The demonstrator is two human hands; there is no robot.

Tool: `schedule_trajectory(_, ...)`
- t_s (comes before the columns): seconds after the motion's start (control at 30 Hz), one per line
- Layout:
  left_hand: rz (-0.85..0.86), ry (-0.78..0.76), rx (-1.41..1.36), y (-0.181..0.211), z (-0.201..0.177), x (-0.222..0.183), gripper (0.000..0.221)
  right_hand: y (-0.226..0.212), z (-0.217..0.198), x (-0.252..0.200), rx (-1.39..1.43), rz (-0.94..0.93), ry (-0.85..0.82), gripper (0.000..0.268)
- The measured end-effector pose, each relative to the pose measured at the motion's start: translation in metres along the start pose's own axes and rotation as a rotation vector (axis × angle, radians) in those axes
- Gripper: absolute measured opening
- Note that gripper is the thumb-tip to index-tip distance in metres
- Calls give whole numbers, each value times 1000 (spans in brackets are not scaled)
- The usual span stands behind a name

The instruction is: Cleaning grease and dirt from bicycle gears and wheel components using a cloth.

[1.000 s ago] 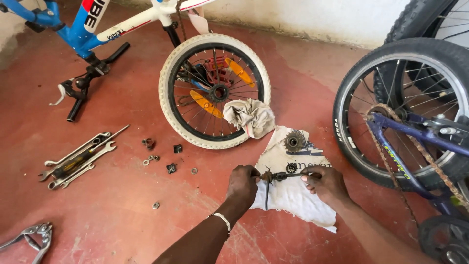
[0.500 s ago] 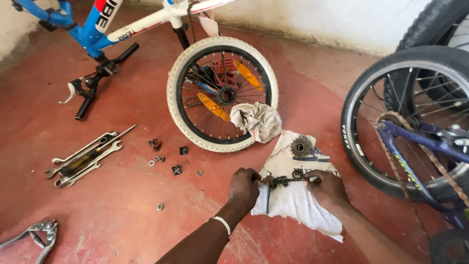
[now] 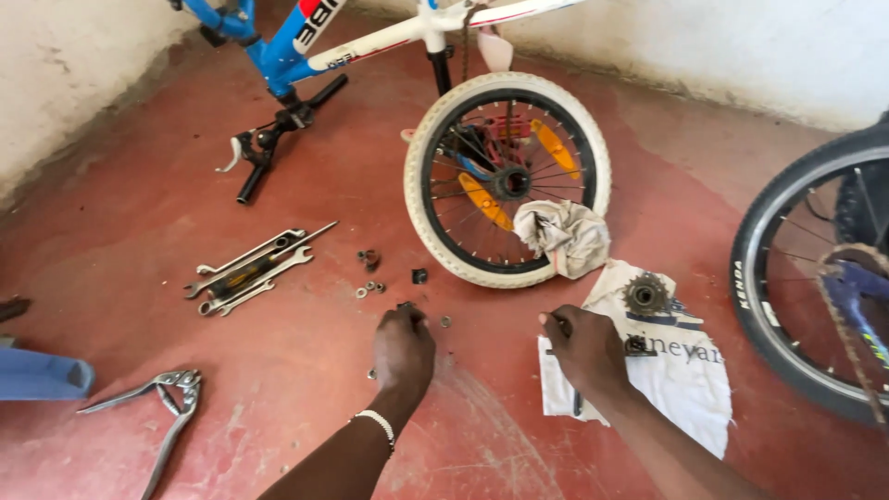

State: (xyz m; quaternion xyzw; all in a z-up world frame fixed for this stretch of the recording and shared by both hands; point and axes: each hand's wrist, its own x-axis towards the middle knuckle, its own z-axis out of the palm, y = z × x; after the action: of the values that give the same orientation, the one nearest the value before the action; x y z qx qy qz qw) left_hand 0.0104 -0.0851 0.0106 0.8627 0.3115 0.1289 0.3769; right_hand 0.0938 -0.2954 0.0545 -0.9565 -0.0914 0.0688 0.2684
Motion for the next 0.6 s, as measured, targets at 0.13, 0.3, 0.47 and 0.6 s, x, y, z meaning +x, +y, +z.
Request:
schedule_trajectory(0.13, -55, 186, 31, -43, -11, 12, 10, -38, 27, 14, -19, -74, -192, 24)
schedule_trajectory(0.3, -78, 159, -36, -47, -23, 18, 11, -72, 57, 25, 122, -272, -308, 31)
schedule_trajectory(0.47, -107, 48, -89, -36, -25, 27, 11, -116, 75, 37, 2, -301, -380, 45)
schedule_trajectory(0.6, -137, -11, -17, -43, -12, 42, 20, -133, 87, 42, -24, -291, -372, 43)
